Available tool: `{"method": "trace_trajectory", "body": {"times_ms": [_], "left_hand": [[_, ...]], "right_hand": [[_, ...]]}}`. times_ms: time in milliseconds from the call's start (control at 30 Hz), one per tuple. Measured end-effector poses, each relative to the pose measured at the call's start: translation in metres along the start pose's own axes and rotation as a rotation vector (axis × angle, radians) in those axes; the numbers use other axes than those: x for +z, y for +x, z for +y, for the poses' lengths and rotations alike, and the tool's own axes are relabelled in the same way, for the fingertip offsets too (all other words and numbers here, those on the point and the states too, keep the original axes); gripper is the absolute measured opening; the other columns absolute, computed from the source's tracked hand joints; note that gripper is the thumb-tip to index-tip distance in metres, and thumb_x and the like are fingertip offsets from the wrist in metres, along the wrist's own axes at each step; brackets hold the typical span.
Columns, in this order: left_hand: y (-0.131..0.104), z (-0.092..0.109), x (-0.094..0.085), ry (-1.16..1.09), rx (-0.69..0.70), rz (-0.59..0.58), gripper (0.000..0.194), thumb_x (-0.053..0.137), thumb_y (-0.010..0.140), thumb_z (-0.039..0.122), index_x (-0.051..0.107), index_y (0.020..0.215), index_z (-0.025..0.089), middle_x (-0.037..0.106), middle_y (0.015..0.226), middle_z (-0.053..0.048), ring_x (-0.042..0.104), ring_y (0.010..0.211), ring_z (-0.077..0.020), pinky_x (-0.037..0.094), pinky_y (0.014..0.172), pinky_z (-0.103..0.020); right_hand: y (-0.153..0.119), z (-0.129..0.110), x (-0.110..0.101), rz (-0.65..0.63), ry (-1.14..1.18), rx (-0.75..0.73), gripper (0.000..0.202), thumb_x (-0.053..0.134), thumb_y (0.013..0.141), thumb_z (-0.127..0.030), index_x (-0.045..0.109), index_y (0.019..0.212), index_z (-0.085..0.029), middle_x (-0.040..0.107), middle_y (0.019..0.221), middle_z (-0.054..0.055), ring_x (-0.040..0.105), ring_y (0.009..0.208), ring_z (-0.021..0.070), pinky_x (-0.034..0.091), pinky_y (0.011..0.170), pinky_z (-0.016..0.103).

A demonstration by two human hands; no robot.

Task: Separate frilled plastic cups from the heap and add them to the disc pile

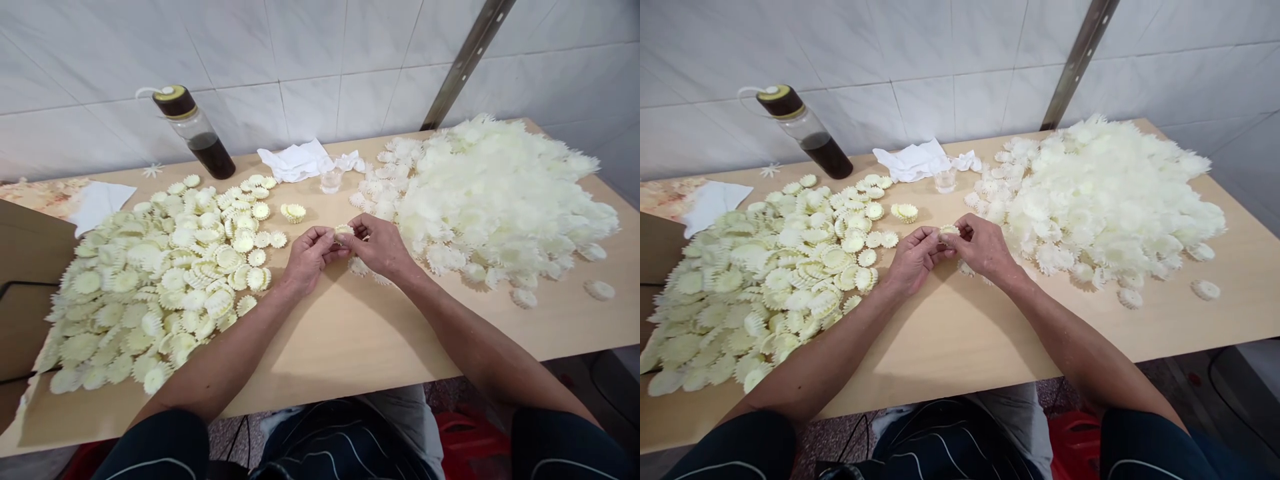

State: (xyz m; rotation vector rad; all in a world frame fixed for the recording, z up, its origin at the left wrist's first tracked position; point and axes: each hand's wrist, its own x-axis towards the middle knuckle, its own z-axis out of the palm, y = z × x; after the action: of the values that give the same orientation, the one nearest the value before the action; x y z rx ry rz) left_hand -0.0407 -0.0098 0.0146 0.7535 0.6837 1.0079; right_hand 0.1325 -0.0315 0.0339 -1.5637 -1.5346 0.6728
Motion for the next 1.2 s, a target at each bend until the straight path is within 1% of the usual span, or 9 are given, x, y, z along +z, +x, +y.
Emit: {"method": "trace_trajectory", "body": {"times_ms": [100, 233, 433, 533, 700, 900, 1000, 1100, 1200], "left_hand": [[-0.001, 0.000, 0.001, -0.009, -0.025, -0.005, 0.048, 0.102, 0.069, 0.044, 0.068, 0.089, 0.016, 0.077, 0.089, -0.002, 0.078, 0.084, -0.0187, 0.066, 0.089, -0.037], [-0.002, 0.002, 0.000, 0.034, -0.036, -0.036, 0.048, 0.099, 0.073, 0.046, 0.066, 0.092, 0.017, 0.079, 0.089, -0.005, 0.081, 0.086, -0.0229, 0.065, 0.093, -0.042], [0.000, 0.003, -0.003, 0.126, -0.018, -0.054, 0.052, 0.098, 0.075, 0.052, 0.066, 0.095, 0.016, 0.081, 0.089, -0.008, 0.081, 0.083, -0.0227, 0.065, 0.084, -0.036], [0.001, 0.002, -0.005, 0.149, -0.007, -0.041, 0.054, 0.099, 0.073, 0.052, 0.067, 0.097, 0.015, 0.080, 0.085, -0.007, 0.081, 0.080, -0.0226, 0.066, 0.081, -0.036], [0.002, 0.002, -0.004, 0.160, 0.023, 0.019, 0.051, 0.099, 0.072, 0.048, 0.068, 0.096, 0.016, 0.078, 0.079, -0.004, 0.081, 0.074, -0.0218, 0.067, 0.078, -0.036], [0.002, 0.002, -0.002, 0.204, 0.008, 0.082, 0.046, 0.097, 0.074, 0.039, 0.071, 0.102, 0.013, 0.077, 0.075, -0.005, 0.081, 0.073, -0.0227, 0.067, 0.077, -0.036], [0.003, 0.000, -0.002, 0.243, 0.008, 0.150, 0.039, 0.095, 0.076, 0.032, 0.071, 0.101, 0.013, 0.078, 0.074, -0.005, 0.080, 0.070, -0.0218, 0.067, 0.076, -0.035], [0.004, -0.001, -0.003, 0.278, 0.006, 0.179, 0.037, 0.093, 0.076, 0.031, 0.070, 0.100, 0.014, 0.079, 0.076, -0.005, 0.080, 0.069, -0.0217, 0.067, 0.075, -0.035], [0.004, -0.002, -0.004, 0.289, 0.008, 0.155, 0.039, 0.092, 0.076, 0.034, 0.069, 0.101, 0.014, 0.079, 0.078, -0.006, 0.080, 0.069, -0.0218, 0.067, 0.074, -0.035]], "right_hand": [[0.000, -0.003, 0.001, 0.032, 0.071, 0.013, 0.030, 0.081, 0.084, -0.049, 0.074, 0.080, -0.020, 0.073, 0.074, 0.002, 0.064, 0.068, 0.0173, 0.049, 0.064, 0.030], [0.000, -0.008, -0.003, 0.009, 0.102, 0.049, 0.022, 0.080, 0.084, -0.042, 0.080, 0.081, -0.020, 0.078, 0.075, 0.004, 0.068, 0.069, 0.0194, 0.049, 0.063, 0.030], [0.000, -0.009, -0.008, -0.018, -0.072, -0.066, 0.019, 0.069, 0.091, -0.029, 0.082, 0.080, -0.020, 0.080, 0.078, 0.003, 0.070, 0.073, 0.0202, 0.049, 0.068, 0.031], [0.001, -0.006, -0.009, -0.054, -0.083, -0.069, 0.019, 0.067, 0.092, -0.027, 0.083, 0.083, -0.021, 0.081, 0.081, 0.004, 0.072, 0.077, 0.0215, 0.051, 0.071, 0.032], [0.003, 0.001, -0.006, 0.016, 0.141, 0.066, 0.023, 0.079, 0.086, -0.033, 0.084, 0.104, -0.020, 0.082, 0.088, 0.005, 0.075, 0.079, 0.0225, 0.059, 0.072, 0.034], [0.001, -0.001, -0.005, 0.062, 0.086, 0.084, 0.023, 0.082, 0.086, -0.044, 0.085, 0.084, -0.021, 0.076, 0.069, 0.003, 0.068, 0.062, 0.0191, 0.053, 0.058, 0.031], [0.003, -0.003, -0.009, 0.125, 0.094, 0.066, 0.024, 0.079, 0.089, -0.045, 0.084, 0.085, -0.021, 0.071, 0.064, 0.001, 0.067, 0.059, 0.0179, 0.055, 0.057, 0.030], [0.008, -0.004, -0.018, 0.234, 0.216, 0.062, 0.030, 0.080, 0.089, -0.049, 0.081, 0.089, -0.020, 0.069, 0.065, 0.000, 0.067, 0.061, 0.0171, 0.062, 0.060, 0.030], [0.013, -0.005, -0.028, 0.204, 0.353, 0.060, 0.036, 0.085, 0.084, -0.053, 0.078, 0.095, -0.019, 0.068, 0.068, -0.001, 0.065, 0.060, 0.0149, 0.063, 0.057, 0.029]]}}
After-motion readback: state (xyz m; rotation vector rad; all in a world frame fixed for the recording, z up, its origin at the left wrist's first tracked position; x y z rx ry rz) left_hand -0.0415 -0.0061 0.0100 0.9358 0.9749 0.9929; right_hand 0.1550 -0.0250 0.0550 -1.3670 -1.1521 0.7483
